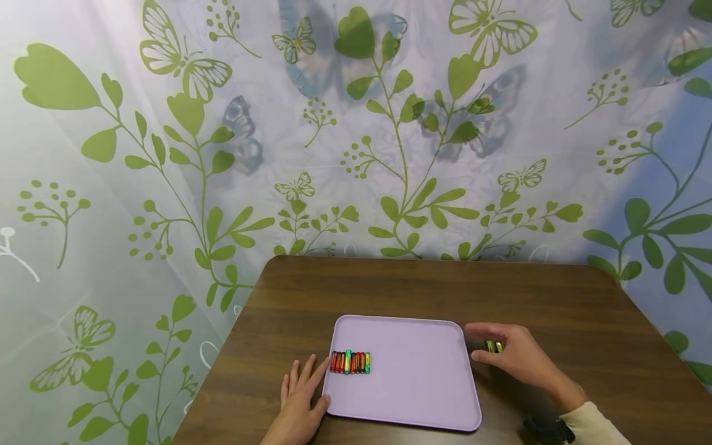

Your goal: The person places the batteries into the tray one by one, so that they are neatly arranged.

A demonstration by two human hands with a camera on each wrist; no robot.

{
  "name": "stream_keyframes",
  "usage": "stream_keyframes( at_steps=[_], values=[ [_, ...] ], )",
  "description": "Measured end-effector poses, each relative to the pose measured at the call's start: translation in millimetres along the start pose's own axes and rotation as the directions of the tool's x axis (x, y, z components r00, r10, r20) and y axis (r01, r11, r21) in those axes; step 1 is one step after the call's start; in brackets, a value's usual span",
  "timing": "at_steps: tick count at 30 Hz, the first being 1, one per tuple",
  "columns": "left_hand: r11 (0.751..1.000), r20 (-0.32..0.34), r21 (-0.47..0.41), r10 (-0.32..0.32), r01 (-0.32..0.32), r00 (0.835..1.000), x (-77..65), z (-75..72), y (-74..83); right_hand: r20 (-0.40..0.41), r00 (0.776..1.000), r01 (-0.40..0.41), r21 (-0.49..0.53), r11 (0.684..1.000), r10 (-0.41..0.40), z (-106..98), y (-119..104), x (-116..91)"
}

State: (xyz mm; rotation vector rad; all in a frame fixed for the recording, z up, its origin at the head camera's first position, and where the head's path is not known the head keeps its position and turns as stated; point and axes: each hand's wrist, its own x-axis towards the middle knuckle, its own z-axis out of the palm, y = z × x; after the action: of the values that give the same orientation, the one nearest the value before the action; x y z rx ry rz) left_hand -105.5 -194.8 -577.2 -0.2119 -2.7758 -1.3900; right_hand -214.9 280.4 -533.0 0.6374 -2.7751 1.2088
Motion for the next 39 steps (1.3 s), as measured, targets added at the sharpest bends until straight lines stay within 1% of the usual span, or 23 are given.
stream_keyframes(
  at_steps=[3,6,8,12,15,17,19,22,25,29,32,35,39],
  values=[
    [1.0,0.006,-0.002,-0.014,0.014,1.0,-0.3,-1.4,2.6,-0.015,1.0,-0.02,-0.045,0.999,0.02,-15,10,-9],
    [0.999,0.029,-0.009,-0.035,0.036,0.999,-0.4,-4.3,7.2,-0.031,0.999,-0.012,-0.089,0.996,0.01,-26,20,-15],
    [0.999,0.047,-0.015,-0.046,0.046,0.998,-0.5,-6.4,10.8,-0.045,0.999,-0.001,-0.115,0.993,-0.004,-31,26,-18],
    [0.998,0.062,-0.008,-0.06,0.06,0.996,-0.2,-7.6,14.0,-0.06,0.998,0.019,-0.155,0.988,-0.028,-37,35,-22],
    [0.997,0.075,-0.002,-0.075,0.075,0.994,0.2,-8.5,16.7,-0.06,0.997,0.028,-0.17,0.985,-0.038,-38,40,-22],
    [0.996,0.086,0.009,-0.094,0.093,0.992,0.5,-9.6,19.0,-0.059,0.997,0.038,-0.173,0.984,-0.049,-36,44,-22],
    [0.995,0.092,0.014,-0.1,0.099,0.991,0.5,-10.2,20.4,-0.054,0.997,0.048,-0.17,0.984,-0.058,-33,46,-22],
    [0.997,0.069,0.005,-0.082,0.082,0.994,-0.1,-8.4,17.8,-0.044,0.997,0.055,-0.17,0.984,-0.063,-28,49,-21],
    [0.998,0.037,0.004,-0.055,0.055,0.998,-0.5,-5.1,11.6,-0.032,0.998,0.043,-0.176,0.984,-0.05,-25,50,-20],
    [0.998,0.029,0.024,-0.057,0.056,0.998,0.1,-2.5,4.5,-0.035,0.999,0.033,-0.201,0.979,-0.041,-24,48,-19],
    [0.999,0.025,0.003,-0.044,0.044,0.999,-0.5,-2.4,3.4,-0.046,0.998,0.04,-0.216,0.976,-0.051,-24,43,-17],
    [1.0,0.013,-0.014,-0.025,0.025,1.0,-1.4,-3.0,4.7,-0.059,0.996,0.052,-0.199,0.979,-0.065,-20,31,-14],
    [1.0,0.01,-0.013,-0.021,0.021,1.0,-1.8,-4.2,8.2,-0.065,0.995,0.069,-0.151,0.986,-0.079,-6,11,-6]
  ],
)
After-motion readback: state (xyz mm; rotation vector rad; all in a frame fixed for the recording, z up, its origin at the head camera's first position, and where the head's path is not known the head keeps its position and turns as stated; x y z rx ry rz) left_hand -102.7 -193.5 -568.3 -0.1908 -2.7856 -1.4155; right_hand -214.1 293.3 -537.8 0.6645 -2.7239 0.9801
